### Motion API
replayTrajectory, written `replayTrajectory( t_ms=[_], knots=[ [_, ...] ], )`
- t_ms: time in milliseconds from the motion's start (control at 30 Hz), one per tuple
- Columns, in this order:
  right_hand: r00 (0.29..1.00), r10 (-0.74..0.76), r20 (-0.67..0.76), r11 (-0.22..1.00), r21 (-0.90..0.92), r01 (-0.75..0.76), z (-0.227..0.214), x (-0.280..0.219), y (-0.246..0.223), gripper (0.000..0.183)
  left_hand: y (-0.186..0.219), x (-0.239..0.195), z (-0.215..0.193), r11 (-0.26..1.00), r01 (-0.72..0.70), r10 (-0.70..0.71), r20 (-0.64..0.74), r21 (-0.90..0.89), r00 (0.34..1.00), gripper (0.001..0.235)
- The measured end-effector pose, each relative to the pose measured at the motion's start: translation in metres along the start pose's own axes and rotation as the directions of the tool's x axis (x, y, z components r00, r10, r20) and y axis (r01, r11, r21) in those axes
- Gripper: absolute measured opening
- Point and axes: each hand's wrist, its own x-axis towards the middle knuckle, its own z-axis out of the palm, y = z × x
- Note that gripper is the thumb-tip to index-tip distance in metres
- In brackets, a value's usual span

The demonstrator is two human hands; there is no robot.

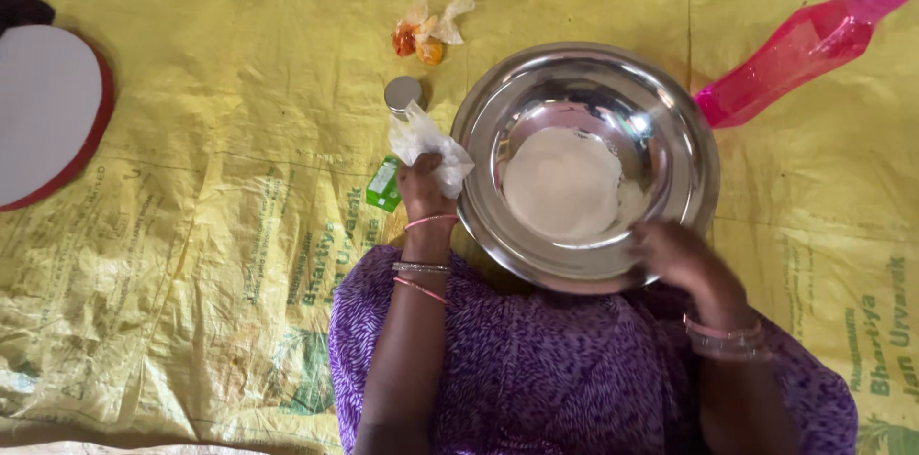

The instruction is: The person empties a plastic bag containing a white dough-like substance into a metal bowl. They then knead and mix the dough by hand inside the bowl, repeatedly pressing and folding it.

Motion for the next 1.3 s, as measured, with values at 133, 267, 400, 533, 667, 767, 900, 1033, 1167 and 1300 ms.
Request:
replayTrajectory(
  t_ms=[133, 267, 400, 533, 667, 767, 900, 1033, 1167, 1300],
  knots=[
    [0.964, -0.264, 0.029, 0.927, -0.269, 0.262, 0.051, -0.012, -0.018, 0.033, 0.001, 0.002, 0.010, 1.000, -0.002, 0.001, 0.016, 0.006, 1.000, 0.036],
    [0.848, -0.503, -0.168, 0.821, -0.400, 0.408, 0.086, -0.012, -0.050, 0.018, -0.007, 0.006, -0.001, 1.000, 0.015, -0.015, -0.005, 0.004, 1.000, 0.033],
    [0.873, -0.486, -0.045, 0.805, -0.413, 0.426, 0.102, -0.001, -0.097, 0.018, -0.017, 0.005, -0.007, 1.000, 0.011, -0.012, 0.031, 0.029, 0.999, 0.022],
    [0.896, -0.423, -0.131, 0.906, -0.035, 0.422, 0.097, 0.009, -0.110, 0.056, -0.015, 0.001, -0.001, 0.999, 0.000, 0.002, -0.032, 0.043, 0.999, 0.033],
    [0.951, -0.219, -0.218, 0.960, 0.128, 0.251, 0.071, 0.036, -0.069, 0.054, -0.001, -0.005, 0.001, 0.998, 0.033, -0.029, -0.072, 0.051, 0.997, 0.038],
    [0.969, 0.032, -0.245, 0.948, 0.315, 0.048, 0.046, 0.052, -0.026, 0.051, 0.005, -0.007, 0.007, 0.999, 0.023, -0.022, -0.018, 0.029, 1.000, 0.040],
    [0.953, 0.260, -0.155, 0.867, 0.472, -0.160, 0.028, 0.085, 0.002, 0.048, 0.003, -0.005, 0.009, 1.000, 0.012, -0.012, -0.006, 0.008, 1.000, 0.044],
    [0.855, -0.177, -0.487, 0.977, 0.015, 0.211, 0.025, 0.138, 0.000, 0.049, 0.001, 0.006, -0.003, 0.989, 0.078, -0.066, -0.100, 0.123, 0.993, 0.045],
    [0.792, -0.338, -0.508, 0.934, -0.076, 0.350, 0.042, 0.173, -0.028, 0.046, -0.007, 0.021, -0.025, 0.907, 0.326, -0.310, -0.100, 0.266, 0.945, 0.028],
    [0.724, -0.521, -0.452, 0.842, -0.134, 0.522, 0.049, 0.180, -0.063, 0.041, -0.023, 0.035, -0.042, 0.884, 0.374, -0.347, -0.142, 0.281, 0.927, 0.019]
  ],
)
